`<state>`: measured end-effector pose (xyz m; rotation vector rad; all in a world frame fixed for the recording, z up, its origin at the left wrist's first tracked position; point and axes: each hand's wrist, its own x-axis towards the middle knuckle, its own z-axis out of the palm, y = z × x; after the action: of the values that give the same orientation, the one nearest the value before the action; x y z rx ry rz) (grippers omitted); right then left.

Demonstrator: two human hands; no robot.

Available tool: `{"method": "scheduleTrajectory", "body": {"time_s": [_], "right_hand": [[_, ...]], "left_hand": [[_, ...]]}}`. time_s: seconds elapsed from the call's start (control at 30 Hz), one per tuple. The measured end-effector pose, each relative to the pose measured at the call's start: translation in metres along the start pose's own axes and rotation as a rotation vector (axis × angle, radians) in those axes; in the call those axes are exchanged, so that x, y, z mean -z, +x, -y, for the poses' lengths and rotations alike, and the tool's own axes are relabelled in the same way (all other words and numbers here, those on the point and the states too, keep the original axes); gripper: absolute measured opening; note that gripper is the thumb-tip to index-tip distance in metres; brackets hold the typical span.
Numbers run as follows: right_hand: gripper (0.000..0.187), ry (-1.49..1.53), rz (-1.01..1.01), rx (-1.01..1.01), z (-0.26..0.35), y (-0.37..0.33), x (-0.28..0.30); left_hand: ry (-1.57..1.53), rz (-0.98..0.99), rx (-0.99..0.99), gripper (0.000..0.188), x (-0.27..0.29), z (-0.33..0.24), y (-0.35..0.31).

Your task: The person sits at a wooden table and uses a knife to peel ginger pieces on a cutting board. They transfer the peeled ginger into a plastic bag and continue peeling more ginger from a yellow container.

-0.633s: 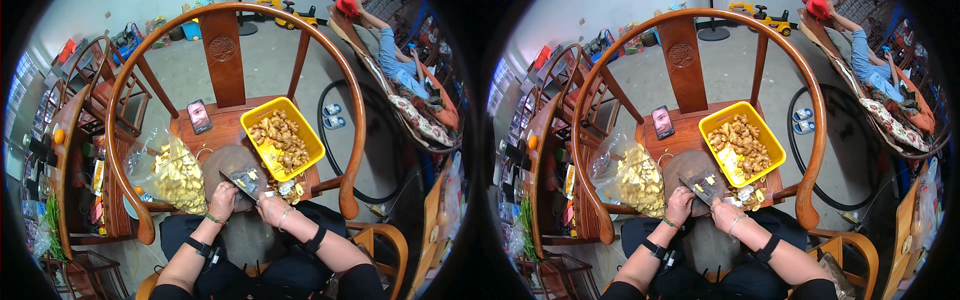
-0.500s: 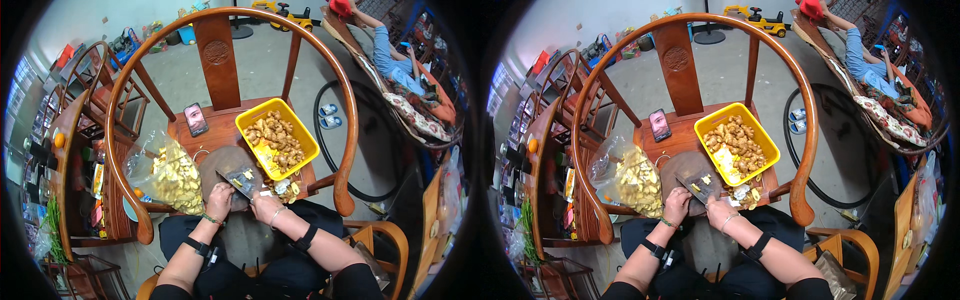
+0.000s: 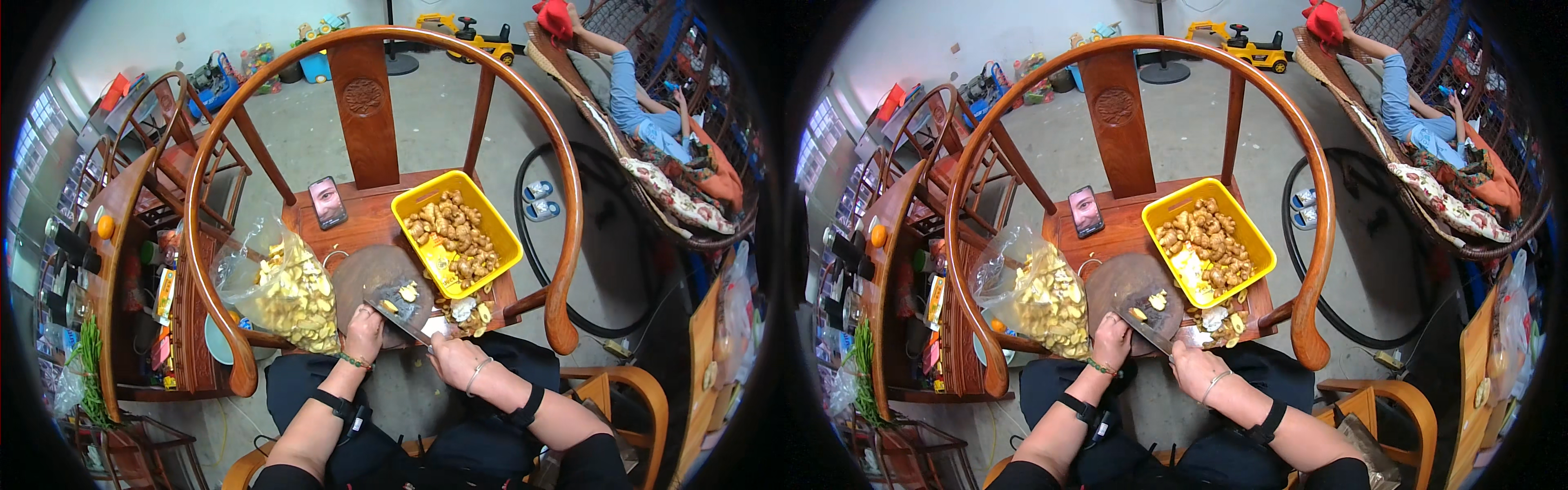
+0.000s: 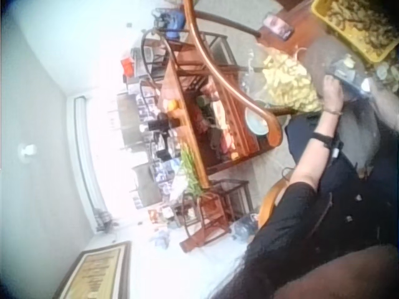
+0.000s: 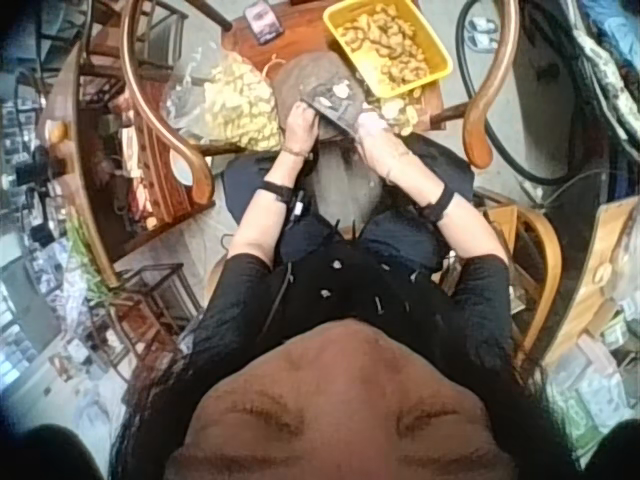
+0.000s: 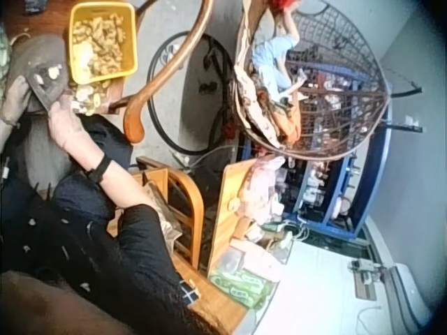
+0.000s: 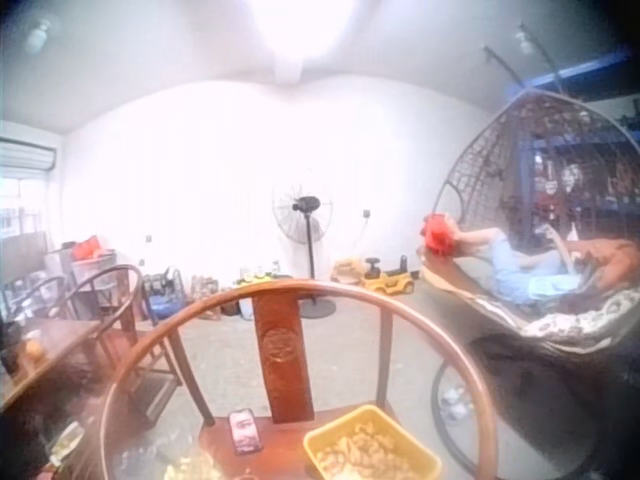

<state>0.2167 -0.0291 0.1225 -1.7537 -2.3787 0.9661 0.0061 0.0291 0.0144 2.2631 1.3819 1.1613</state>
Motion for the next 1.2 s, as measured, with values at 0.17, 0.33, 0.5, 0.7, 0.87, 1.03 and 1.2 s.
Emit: {"method": "scheduleTrajectory", "body": {"time_s": [0.17, 0.33, 0.5, 0.7, 0.87, 1.03, 1.2], "right_hand": [[0.023, -0.029, 0.057, -0.045, 0.005, -0.004, 0.005], [0.015, -0.063, 0.148, -0.088, 0.014, 0.007, 0.014], [0.017, -0.014, 0.144, -0.063, 0.013, 0.032, 0.002], [0.018, -0.074, 0.013, -0.01, -0.001, 0.041, -0.019], [0.023, -0.007, 0.058, -0.065, 0.009, 0.045, -0.012], [0.026, -0.009, 0.031, -0.094, 0.005, 0.066, -0.028], [0.027, 0.034, -0.067, -0.038, 0.007, 0.09, -0.043]], "left_hand": [[-0.025, 0.01, 0.004, 0.02, 0.001, -0.001, 0.001], [-0.02, 0.052, 0.038, 0.019, 0.002, 0.003, -0.001], [-0.003, 0.066, 0.025, 0.017, 0.004, 0.002, 0.003], [-0.011, 0.082, 0.039, 0.016, 0.005, -0.002, 0.002], [0.009, 0.056, 0.033, 0.014, 0.001, -0.003, 0.003], [0.035, 0.035, -0.003, 0.013, 0.0, 0.005, 0.003], [0.057, 0.063, 0.028, 0.012, -0.004, 0.007, 0.0]]}}
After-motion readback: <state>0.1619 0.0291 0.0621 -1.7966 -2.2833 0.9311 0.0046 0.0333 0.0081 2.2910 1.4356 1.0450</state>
